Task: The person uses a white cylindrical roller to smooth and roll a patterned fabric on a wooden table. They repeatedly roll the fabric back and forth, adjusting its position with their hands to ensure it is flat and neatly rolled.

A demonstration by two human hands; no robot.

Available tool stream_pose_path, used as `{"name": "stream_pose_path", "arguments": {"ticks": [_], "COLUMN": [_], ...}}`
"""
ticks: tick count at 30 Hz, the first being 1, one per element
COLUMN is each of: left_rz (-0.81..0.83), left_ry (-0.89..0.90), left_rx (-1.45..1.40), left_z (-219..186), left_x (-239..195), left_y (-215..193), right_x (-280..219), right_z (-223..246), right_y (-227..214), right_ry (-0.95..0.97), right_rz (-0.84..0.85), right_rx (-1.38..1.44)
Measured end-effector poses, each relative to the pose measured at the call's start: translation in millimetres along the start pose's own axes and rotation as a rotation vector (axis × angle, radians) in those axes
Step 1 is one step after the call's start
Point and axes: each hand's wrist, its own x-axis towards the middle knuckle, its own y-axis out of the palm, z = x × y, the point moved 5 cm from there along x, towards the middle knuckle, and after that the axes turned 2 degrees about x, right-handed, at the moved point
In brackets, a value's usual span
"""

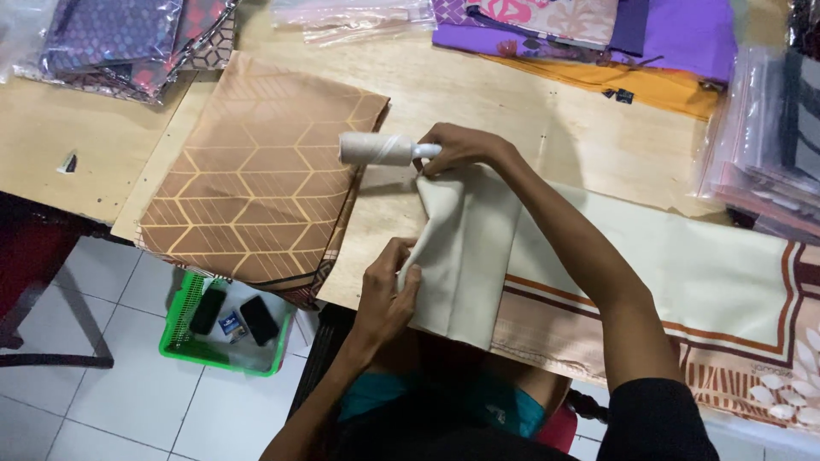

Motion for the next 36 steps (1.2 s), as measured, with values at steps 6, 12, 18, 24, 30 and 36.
{"name": "stream_pose_path", "arguments": {"ticks": [6, 12, 18, 24, 30, 36], "left_rz": [0.008, 0.065, 0.067, 0.123, 0.180, 0.157], "left_ry": [-0.120, 0.246, 0.480, 0.503, 0.542, 0.683], "left_rx": [0.072, 0.279, 0.376, 0.346, 0.223, 0.321], "left_z": [-8.9, -66.6, -91.9, -113.4, -120.0, -102.7], "left_x": [-23.3, -28.1, -24.1, -21.8, -24.9, -36.1], "left_y": [6.3, 14.0, 43.8, 74.3, 108.5, 168.7], "right_x": [-57.9, -116.4, -168.4, -211.4, -251.4, -287.9], "right_z": [48.3, 51.3, 54.5, 41.1, 29.3, -26.3], "right_y": [-40.7, -65.4, -68.0, -73.1, -74.3, -65.3], "right_ry": [0.050, 0.001, -0.038, 0.040, -0.022, 0.110], "right_rz": [-0.241, -0.380, -0.530, -0.663, -0.737, -0.839], "right_rx": [0.056, 0.126, 0.192, 0.236, 0.363, 0.361]}}
